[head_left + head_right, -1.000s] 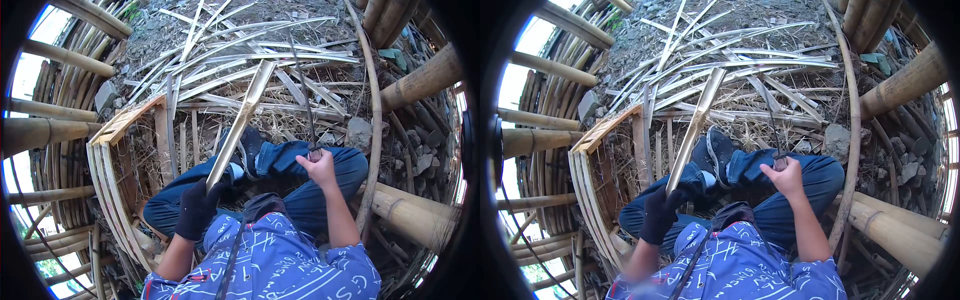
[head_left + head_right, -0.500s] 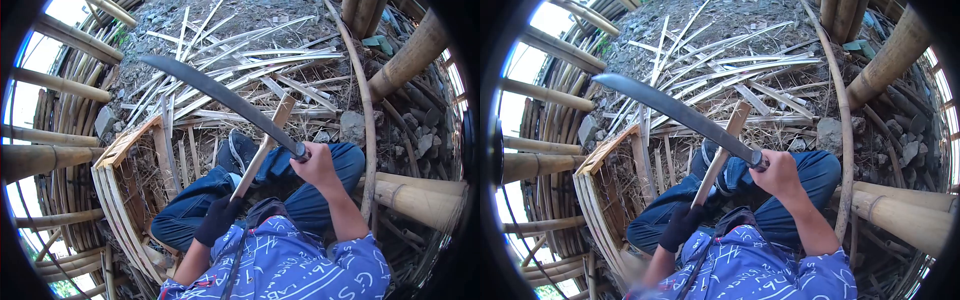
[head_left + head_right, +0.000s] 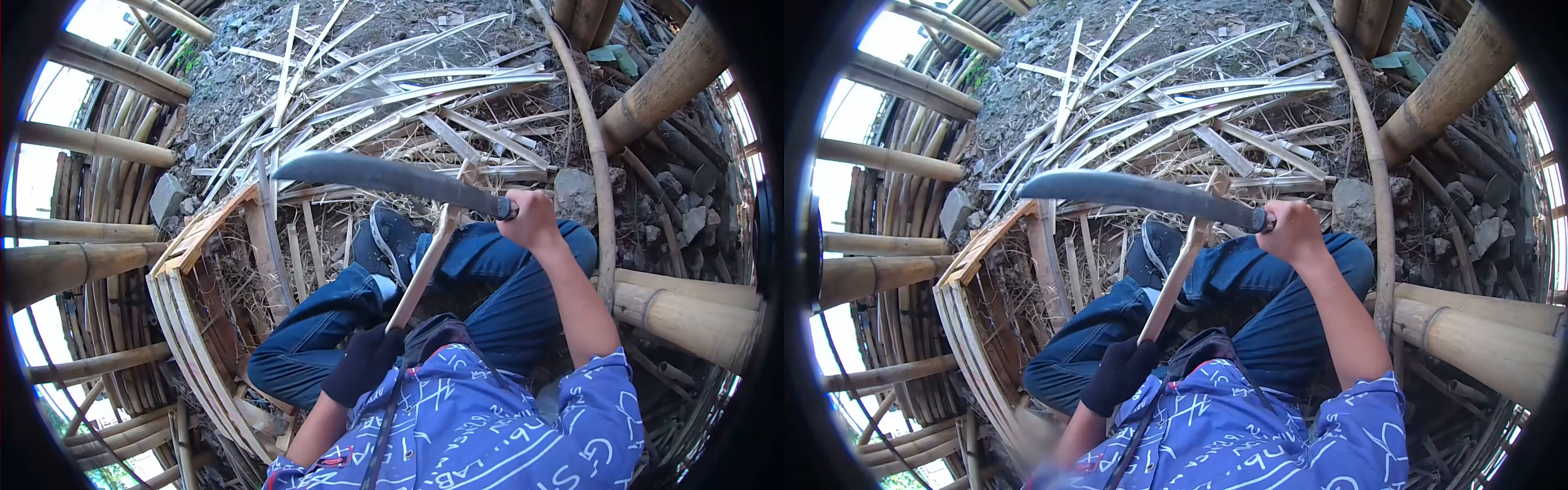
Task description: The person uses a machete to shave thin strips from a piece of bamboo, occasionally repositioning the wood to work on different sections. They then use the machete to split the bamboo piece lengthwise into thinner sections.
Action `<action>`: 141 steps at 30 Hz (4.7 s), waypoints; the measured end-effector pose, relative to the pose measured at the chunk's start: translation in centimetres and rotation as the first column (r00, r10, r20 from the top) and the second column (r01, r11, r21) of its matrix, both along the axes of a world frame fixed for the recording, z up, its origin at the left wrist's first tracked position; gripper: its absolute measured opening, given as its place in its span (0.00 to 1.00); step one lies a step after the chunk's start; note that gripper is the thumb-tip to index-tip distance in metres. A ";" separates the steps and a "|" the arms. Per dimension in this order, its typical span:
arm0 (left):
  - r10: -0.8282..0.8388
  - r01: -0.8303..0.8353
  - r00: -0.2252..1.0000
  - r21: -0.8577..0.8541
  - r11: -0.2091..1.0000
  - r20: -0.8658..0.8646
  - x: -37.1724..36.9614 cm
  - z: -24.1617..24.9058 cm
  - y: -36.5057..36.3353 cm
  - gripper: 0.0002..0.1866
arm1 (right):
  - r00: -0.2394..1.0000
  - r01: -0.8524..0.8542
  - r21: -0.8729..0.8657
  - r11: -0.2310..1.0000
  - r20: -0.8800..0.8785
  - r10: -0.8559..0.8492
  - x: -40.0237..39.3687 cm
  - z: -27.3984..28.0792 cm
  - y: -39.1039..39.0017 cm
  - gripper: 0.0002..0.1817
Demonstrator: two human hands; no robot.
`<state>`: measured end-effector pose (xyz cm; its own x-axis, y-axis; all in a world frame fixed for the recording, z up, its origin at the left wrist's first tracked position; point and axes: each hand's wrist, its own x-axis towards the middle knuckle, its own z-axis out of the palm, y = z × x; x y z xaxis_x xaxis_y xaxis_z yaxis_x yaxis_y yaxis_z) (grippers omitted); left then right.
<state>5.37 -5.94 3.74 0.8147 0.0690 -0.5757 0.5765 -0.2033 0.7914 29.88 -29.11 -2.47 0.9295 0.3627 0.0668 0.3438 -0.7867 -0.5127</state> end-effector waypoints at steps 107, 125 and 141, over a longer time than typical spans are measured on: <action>0.107 -0.110 0.994 -0.193 0.975 -0.023 -1.5 -0.7 3.6 0.21 | 0.899 0.407 0.459 0.790 -0.354 -0.258 -5.5 -9.0 -1.8 0.06; 0.314 -0.287 0.946 -0.238 0.928 0.082 5.2 0.8 3.4 0.28 | 0.767 0.458 0.767 0.449 -0.597 0.237 -13.5 0.7 6.0 0.12; -0.395 -0.160 0.544 0.554 0.817 0.740 18.5 27.6 12.5 0.07 | 0.685 0.467 0.717 0.518 -0.664 0.301 -16.3 0.5 5.8 0.11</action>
